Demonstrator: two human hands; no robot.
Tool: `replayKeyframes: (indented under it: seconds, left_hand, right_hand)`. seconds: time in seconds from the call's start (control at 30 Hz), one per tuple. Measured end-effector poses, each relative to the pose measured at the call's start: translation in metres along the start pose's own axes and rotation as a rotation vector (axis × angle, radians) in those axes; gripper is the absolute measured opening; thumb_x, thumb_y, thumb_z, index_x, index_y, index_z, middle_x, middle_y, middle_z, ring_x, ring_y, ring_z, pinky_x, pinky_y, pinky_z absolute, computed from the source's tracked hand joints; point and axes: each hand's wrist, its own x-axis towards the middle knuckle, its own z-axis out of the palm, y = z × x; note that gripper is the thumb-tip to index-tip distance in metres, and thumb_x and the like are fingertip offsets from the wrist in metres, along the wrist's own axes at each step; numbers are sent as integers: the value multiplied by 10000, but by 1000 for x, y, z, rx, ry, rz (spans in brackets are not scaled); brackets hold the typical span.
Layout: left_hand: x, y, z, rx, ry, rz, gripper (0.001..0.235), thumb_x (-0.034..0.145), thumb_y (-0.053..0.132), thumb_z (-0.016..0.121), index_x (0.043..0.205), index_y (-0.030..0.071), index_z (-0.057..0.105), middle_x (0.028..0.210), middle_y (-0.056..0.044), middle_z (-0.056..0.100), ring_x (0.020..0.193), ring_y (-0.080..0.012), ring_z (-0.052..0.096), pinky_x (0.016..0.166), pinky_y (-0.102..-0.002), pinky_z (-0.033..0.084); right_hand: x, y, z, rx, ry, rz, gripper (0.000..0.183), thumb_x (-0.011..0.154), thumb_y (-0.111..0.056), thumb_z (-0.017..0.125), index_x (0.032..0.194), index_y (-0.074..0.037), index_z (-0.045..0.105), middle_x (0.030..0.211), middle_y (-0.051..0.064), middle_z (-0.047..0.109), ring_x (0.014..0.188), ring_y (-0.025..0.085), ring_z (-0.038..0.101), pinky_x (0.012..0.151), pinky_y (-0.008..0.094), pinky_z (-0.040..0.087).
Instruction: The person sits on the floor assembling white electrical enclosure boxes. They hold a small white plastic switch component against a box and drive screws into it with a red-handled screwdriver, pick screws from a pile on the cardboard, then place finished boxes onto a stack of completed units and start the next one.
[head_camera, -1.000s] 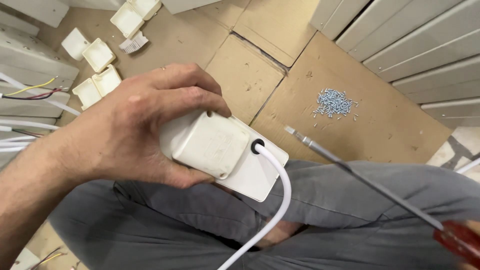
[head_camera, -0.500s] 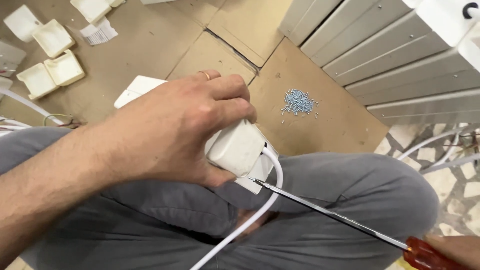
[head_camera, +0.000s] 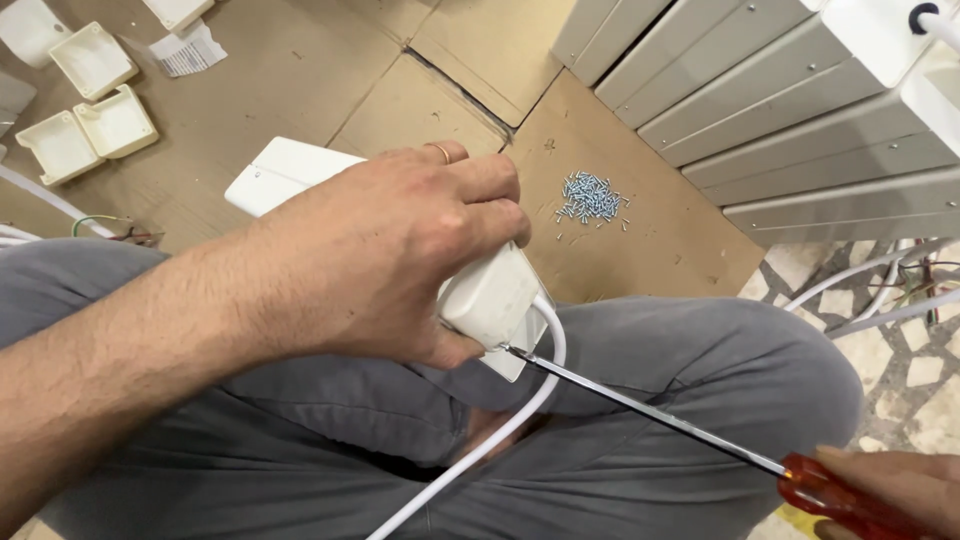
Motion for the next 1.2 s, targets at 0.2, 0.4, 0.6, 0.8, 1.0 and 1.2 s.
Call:
replayKeyframes:
  seconds: [0.2, 0.4, 0.6, 0.8, 1.0, 1.2]
  left_hand:
    - [12, 7, 1, 10, 11, 17, 530, 557, 286, 877, 962, 5, 683, 952, -129, 631, 874, -347, 629, 766, -461, 534]
    - [18, 23, 35, 44, -84, -39, 526, 560, 315, 876, 931, 14, 656, 992, -121, 628, 940, -346, 636, 765, -497, 527]
    - [-1, 14, 55, -119, 209, 73, 848, 600, 566, 863, 1185, -1, 630, 1030, -142, 635, 983, -337, 650, 887, -514, 499]
    - [-30, -9, 59, -111, 254, -88, 523, 956, 540, 635, 1107, 41, 667, 960, -135, 654, 911, -324, 660, 876, -496, 503]
    - [-42, 2, 64, -85, 343, -144, 420, 943, 463, 626, 958, 44, 659, 873, -136, 634, 835, -328, 634, 800, -481, 498]
    - [-47, 0, 67, -95, 357, -138, 436, 954, 454, 632, 915, 20, 639, 835, -148, 617, 790, -326, 636, 784, -478, 503]
  right_hand:
    - [-105, -182, 119, -273, 154, -344, 413, 931, -294, 706, 1230, -11, 743, 1063, 185, 782, 954, 271, 802, 833, 347, 619]
    - [-74, -143, 83, -726, -322, -731, 645, 831, -449, 787, 1369, -106, 695, 1044, -1, 862, 869, 136, 828, 774, 251, 620]
    - [-92, -165, 114, 109, -1037, -325, 490, 1058, -276, 482, 1476, -21, 464, 1224, 157, 709, 1045, 216, 710, 963, 335, 545]
    - [-102, -178, 127, -462, -684, 58, 364, 1070, -227, 484, 1359, -65, 634, 1192, 62, 686, 1092, 115, 675, 1013, 238, 532]
    - [-181, -220, 177, -334, 73, -125, 355, 821, 28, 826, 1161, 3, 727, 962, 171, 753, 929, 243, 805, 876, 319, 643]
    - [-165, -194, 132, -278, -124, -244, 362, 868, -11, 790, 1206, 27, 665, 1016, 165, 766, 964, 244, 811, 864, 332, 633]
